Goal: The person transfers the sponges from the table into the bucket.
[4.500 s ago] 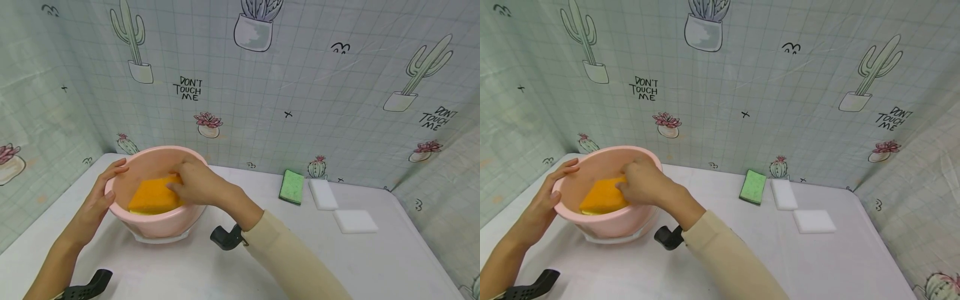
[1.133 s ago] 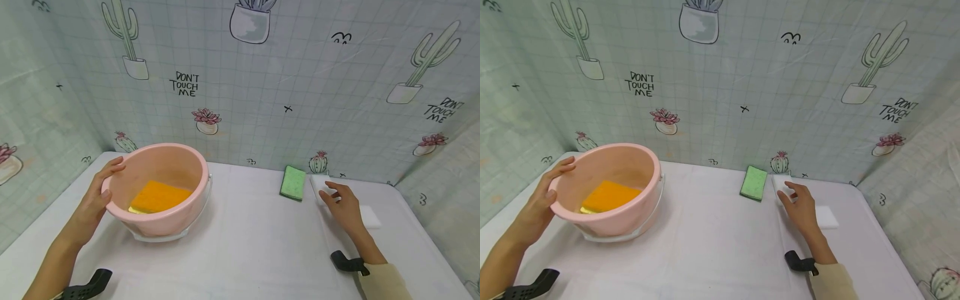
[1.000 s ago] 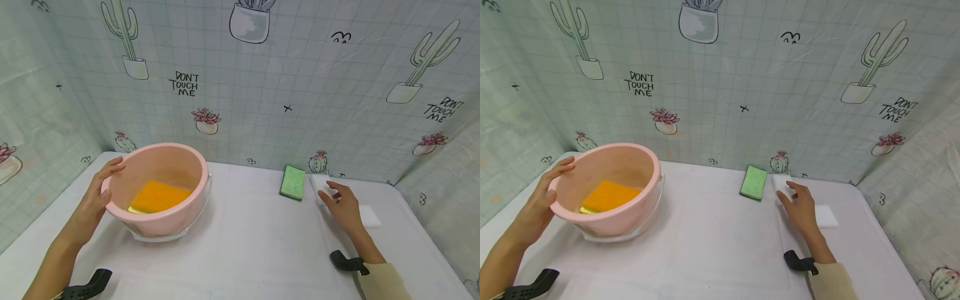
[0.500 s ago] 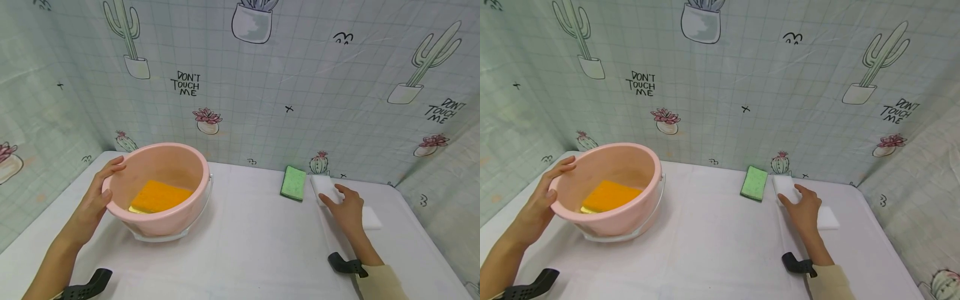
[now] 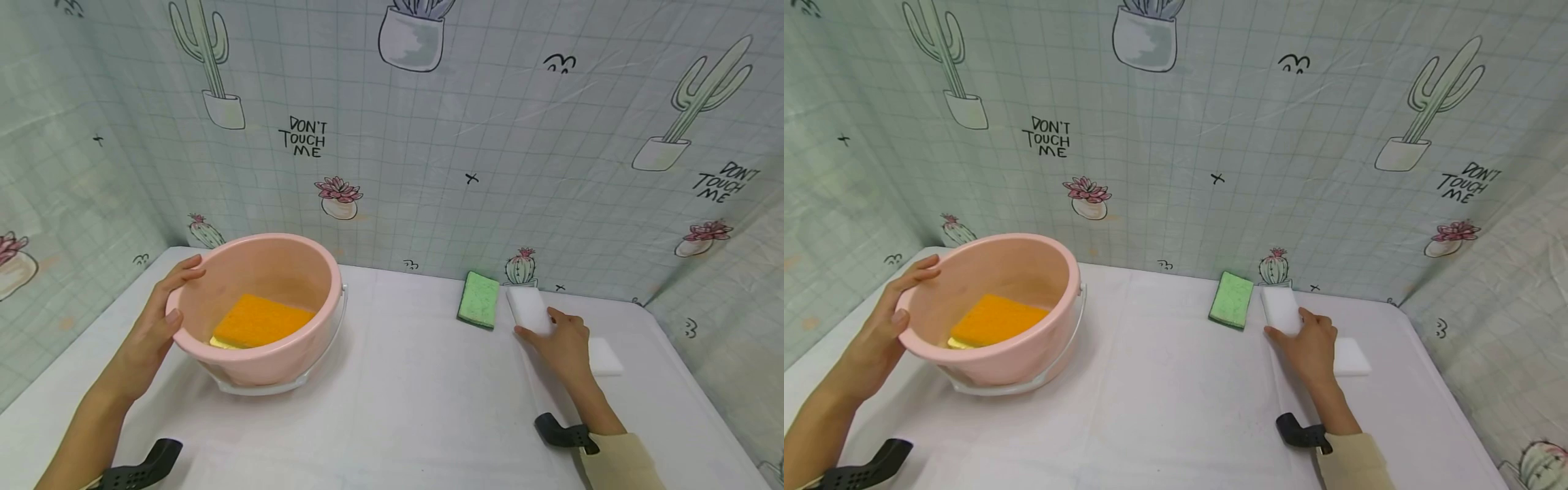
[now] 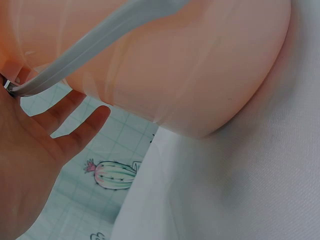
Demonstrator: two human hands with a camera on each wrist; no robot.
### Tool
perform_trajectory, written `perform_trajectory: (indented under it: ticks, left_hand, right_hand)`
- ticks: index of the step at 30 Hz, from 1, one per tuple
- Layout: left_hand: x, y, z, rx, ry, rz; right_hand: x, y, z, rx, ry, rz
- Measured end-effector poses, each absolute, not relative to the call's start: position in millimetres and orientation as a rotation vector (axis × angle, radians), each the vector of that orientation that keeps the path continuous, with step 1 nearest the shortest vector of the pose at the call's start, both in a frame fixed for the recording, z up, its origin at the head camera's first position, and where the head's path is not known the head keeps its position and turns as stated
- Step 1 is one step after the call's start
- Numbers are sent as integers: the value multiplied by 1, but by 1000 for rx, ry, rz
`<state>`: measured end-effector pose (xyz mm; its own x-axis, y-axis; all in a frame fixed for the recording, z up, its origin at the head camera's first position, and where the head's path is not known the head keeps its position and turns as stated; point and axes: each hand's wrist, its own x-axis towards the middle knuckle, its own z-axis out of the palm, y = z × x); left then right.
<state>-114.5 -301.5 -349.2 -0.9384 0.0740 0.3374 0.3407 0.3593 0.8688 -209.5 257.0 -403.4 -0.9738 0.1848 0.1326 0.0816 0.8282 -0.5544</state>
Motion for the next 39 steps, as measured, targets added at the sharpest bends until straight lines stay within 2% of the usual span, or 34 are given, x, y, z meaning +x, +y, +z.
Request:
perform_trajectory:
  ticks: [17, 30, 39]
  left_hand:
    - [-115, -303, -348, -375, -2400, -1598]
    - [-115, -303, -349, -375, -2379, -1620]
    - [-114, -302, -349, -377, -2392, -1580]
  right_hand:
    - [-206, 255, -388, -311, -2803, 987]
    - [-197, 257, -366, -284, -2692, 1083]
    - [-191, 252, -353, -169, -2669, 1100]
